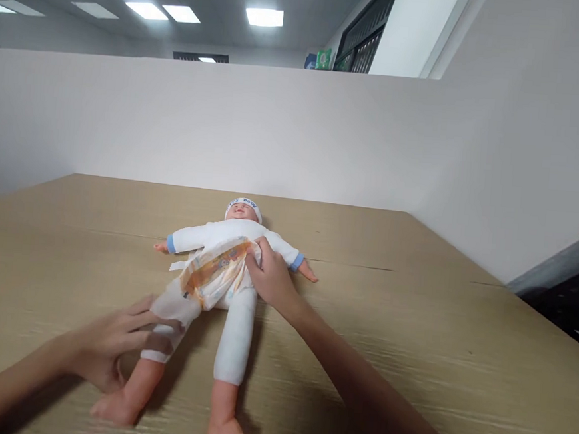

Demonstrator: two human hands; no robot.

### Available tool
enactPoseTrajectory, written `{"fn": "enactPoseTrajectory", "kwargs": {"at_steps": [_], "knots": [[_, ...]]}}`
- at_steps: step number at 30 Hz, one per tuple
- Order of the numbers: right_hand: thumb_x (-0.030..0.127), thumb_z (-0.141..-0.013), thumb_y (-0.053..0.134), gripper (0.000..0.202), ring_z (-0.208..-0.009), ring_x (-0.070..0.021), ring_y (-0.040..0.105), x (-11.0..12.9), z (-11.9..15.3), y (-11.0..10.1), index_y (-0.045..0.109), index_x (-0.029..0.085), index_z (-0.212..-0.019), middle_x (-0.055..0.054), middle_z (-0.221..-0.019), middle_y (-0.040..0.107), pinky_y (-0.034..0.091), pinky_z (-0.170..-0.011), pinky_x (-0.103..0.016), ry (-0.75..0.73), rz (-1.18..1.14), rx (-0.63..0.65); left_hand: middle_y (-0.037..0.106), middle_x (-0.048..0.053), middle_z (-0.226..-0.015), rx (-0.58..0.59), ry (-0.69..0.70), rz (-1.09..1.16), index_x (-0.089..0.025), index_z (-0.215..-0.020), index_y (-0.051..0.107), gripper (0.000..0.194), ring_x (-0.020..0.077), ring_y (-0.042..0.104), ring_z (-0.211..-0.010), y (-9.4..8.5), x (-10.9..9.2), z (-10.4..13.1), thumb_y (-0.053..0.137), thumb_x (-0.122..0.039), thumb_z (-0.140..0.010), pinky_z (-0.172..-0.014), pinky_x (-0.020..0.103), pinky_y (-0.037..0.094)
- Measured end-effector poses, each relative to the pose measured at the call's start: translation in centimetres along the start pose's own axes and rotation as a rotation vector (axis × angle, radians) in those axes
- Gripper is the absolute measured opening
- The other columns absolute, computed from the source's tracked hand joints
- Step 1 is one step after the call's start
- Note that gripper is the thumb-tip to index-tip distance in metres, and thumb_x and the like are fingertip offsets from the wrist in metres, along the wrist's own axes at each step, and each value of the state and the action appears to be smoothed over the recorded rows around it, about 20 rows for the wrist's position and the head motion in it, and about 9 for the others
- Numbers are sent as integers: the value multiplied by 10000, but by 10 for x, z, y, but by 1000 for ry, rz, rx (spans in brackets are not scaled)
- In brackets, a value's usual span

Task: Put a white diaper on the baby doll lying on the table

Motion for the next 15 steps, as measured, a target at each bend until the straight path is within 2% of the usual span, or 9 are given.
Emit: {"fn": "enactPoseTrajectory", "kwargs": {"at_steps": [2, 6, 10, 15], "knots": [[490, -1024, 427, 256, -578, -179, 485, -1, 0, 1, 413, 275, -885, 76, -623, 454, 338, -579, -296, 10, -28, 24, 701, 196, -1363, -1, -28, -38, -184, -1348, 579, 617, 401, 577, -1351, -6, 4, 3, 824, -441, -844, -1141, 514, 516], [504, -1035, 428, 276, -565, -171, 446, 0, 0, 2, 393, 277, -880, 86, -624, 396, 318, -565, -297, 21, -51, 45, 687, 177, -1394, 2, -53, -30, -205, -1384, 576, 700, 390, 568, -1350, -7, 5, 4, 876, -431, -794, -1131, 477, 526], [511, -1043, 430, 287, -605, -175, 472, 1, 1, 0, 414, 272, -886, 74, -659, 437, 340, -599, -302, 5, -65, 49, 670, 183, -1433, 18, -49, -3, -210, -1417, 559, 788, 418, 536, -1399, -3, 2, 3, 895, -486, -760, -1150, 496, 512], [517, -1035, 445, 295, -622, -176, 472, -1, 1, 1, 421, 271, -874, 70, -669, 451, 350, -612, -301, 7, -79, 48, 639, 159, -1504, 66, -135, 3, -255, -1476, 523, 807, 378, 561, -1398, -6, -2, 14, 900, -455, -791, -1161, 482, 508]]}}
Point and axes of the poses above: each hand's wrist, its own z-axis away from the middle knuckle, its own y-axis out of the palm, x = y × z, the point moved 4 cm from there along -z, towards the middle knuckle
